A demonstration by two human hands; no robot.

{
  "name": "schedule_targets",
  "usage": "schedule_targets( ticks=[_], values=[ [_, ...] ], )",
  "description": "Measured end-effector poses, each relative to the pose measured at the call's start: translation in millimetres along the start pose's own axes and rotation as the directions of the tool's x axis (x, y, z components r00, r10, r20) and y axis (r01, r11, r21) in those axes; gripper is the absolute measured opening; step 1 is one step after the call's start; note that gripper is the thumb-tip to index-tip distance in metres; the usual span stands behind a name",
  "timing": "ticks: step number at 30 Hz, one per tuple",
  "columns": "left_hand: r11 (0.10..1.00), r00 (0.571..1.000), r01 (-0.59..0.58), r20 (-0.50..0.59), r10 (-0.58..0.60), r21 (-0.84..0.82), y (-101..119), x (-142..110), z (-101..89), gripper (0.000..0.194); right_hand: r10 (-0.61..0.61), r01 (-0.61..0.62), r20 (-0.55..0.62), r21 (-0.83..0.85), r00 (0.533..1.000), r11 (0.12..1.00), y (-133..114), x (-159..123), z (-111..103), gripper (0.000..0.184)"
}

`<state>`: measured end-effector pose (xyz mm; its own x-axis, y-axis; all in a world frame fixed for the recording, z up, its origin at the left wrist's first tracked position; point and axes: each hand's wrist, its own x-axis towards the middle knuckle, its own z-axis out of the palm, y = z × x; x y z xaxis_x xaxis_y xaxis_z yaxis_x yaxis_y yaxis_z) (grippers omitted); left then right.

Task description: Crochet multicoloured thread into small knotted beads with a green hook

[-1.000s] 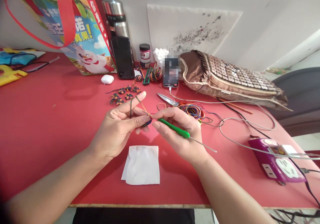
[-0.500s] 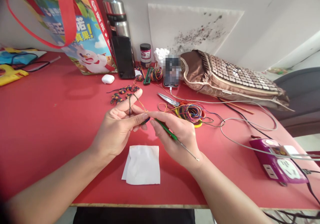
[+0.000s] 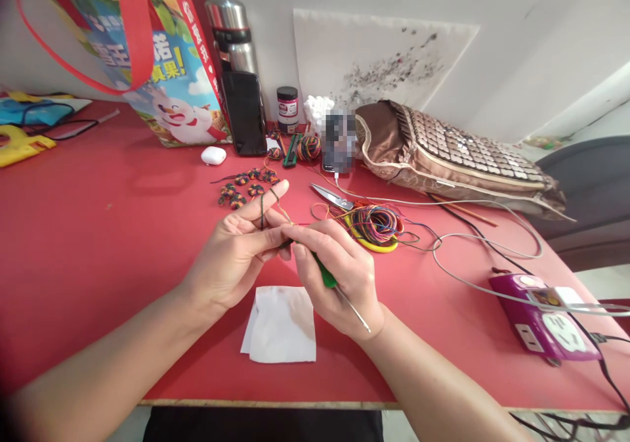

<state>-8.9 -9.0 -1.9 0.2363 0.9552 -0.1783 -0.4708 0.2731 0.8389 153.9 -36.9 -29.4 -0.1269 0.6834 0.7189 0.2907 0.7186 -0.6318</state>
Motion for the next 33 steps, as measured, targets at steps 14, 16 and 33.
schedule_targets(
  ticks=[14, 16, 33],
  values=[
    [0.994, 0.998, -0.062, -0.007, 0.063, 0.095, 5.6, 7.3, -8.5, 0.049, 0.525, -0.433, -0.081, 0.468, 0.847, 0.77, 6.5, 4.0, 2.1, 0.025],
    [0.992, 0.997, -0.072, -0.006, 0.073, 0.099, 6.5, 7.7, -9.3, 0.049, 0.549, -0.447, -0.071, 0.498, 0.833, 0.743, 7.9, 4.5, -0.2, 0.022],
    [0.99, 0.997, -0.075, 0.005, 0.075, 0.115, 11.3, 8.5, -9.0, 0.038, 0.556, -0.434, -0.101, 0.517, 0.825, 0.738, 13.4, 11.7, -10.0, 0.018]
  ],
)
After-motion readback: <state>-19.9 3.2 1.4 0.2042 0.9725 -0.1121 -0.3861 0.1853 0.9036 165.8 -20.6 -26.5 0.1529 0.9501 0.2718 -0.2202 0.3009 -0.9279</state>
